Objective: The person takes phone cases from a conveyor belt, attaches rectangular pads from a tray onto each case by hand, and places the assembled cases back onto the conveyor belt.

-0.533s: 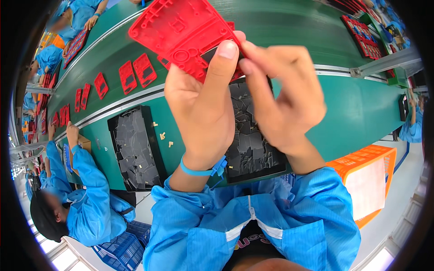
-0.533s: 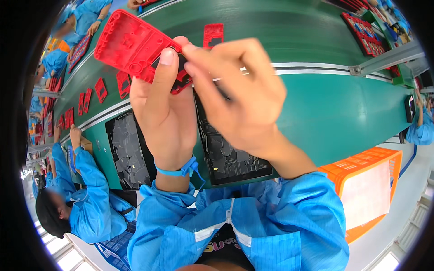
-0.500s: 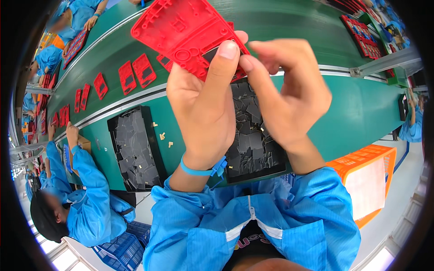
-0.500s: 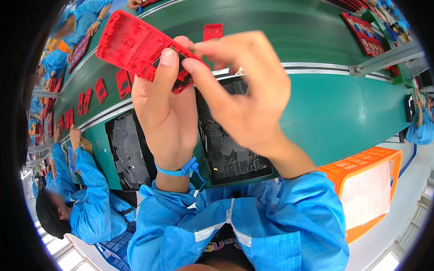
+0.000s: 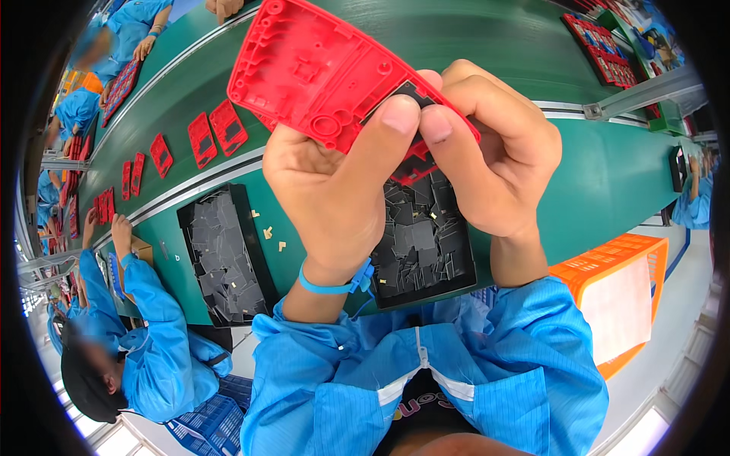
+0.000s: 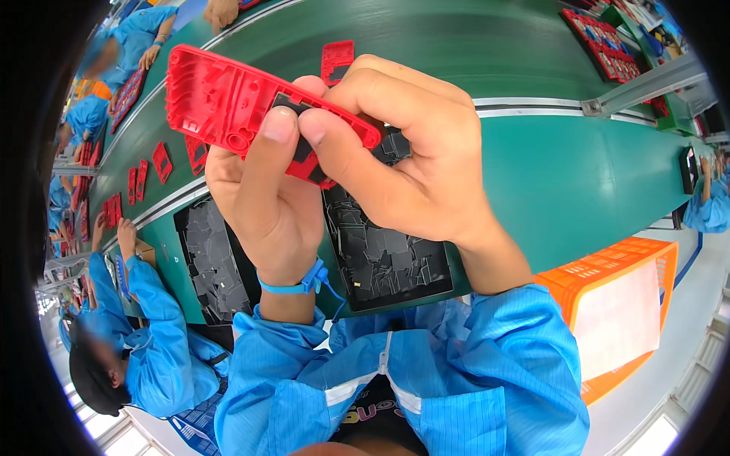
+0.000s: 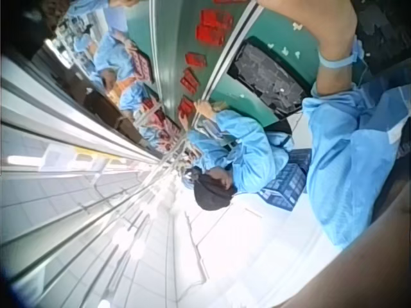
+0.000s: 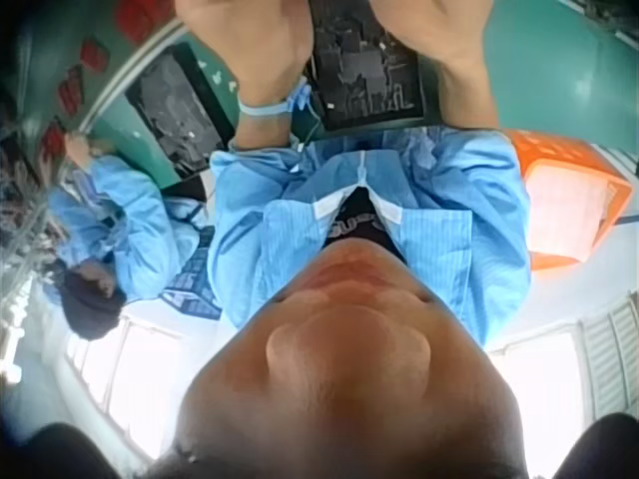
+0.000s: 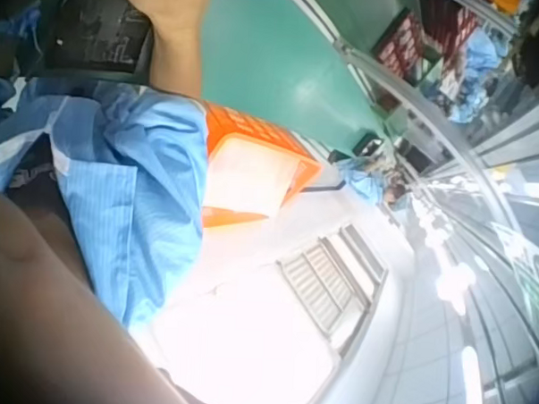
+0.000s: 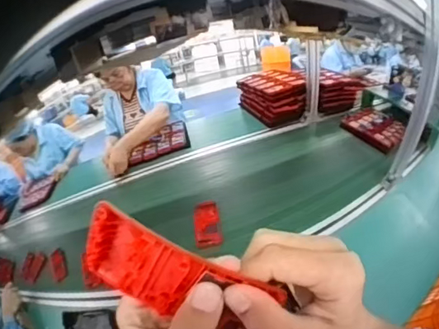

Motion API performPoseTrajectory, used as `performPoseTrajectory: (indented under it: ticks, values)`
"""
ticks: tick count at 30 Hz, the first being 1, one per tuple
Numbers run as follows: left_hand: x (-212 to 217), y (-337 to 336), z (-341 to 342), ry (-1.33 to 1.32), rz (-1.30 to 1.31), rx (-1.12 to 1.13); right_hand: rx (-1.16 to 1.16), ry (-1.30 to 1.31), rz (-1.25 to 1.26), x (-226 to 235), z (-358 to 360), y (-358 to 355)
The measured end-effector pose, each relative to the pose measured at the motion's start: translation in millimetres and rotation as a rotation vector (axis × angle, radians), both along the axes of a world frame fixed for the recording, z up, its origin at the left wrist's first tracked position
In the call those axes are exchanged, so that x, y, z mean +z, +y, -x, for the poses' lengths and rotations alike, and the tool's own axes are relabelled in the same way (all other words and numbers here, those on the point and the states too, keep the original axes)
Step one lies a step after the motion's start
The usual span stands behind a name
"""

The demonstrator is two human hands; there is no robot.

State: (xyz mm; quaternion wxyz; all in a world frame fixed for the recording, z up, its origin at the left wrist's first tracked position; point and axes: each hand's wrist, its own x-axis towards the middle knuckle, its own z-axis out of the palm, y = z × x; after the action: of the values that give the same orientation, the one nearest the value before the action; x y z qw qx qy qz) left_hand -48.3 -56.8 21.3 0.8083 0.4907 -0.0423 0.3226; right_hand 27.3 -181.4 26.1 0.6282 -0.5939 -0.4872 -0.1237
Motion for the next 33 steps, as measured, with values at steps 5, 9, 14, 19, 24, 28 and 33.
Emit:
performPoseTrajectory:
  ticks: [5, 9, 14, 19, 24, 28, 33]
  values:
    - [-1.4, -2.5, 6.9, -0.011, 0.059, 0.025, 0.106, 0.175, -0.009, -0.4, 8.1, 6.1]
    - [3.8, -6.5, 12.2, 0.034, 0.059, -0.003, -0.017, 0.073, -0.154, -8.8, 9.0, 15.8]
    - [1.6, -6.0, 8.9, 0.042, 0.105, -0.062, -0.115, 0.001, -0.196, -13.7, 9.3, 21.3]
    - [-2.7, -5.5, 7.4, 0.127, 0.261, -0.018, -0.215, -0.203, -0.132, -14.5, 2.6, 19.9]
    - [-7.9, 15.9, -11.8, 0.233, 0.061, 0.032, -0.130, 0.540, -0.046, -22.3, -20.4, 19.7]
    - [-4.7, 14.2, -13.2, 0.271, 0.006, -0.048, -0.655, 0.502, 0.277, -86.7, -125.3, -21.0]
    - [0.2, 1.5, -2.5, 0.221, -0.045, -0.201, -0.598, 0.616, 0.625, -129.8, -157.1, -56.4]
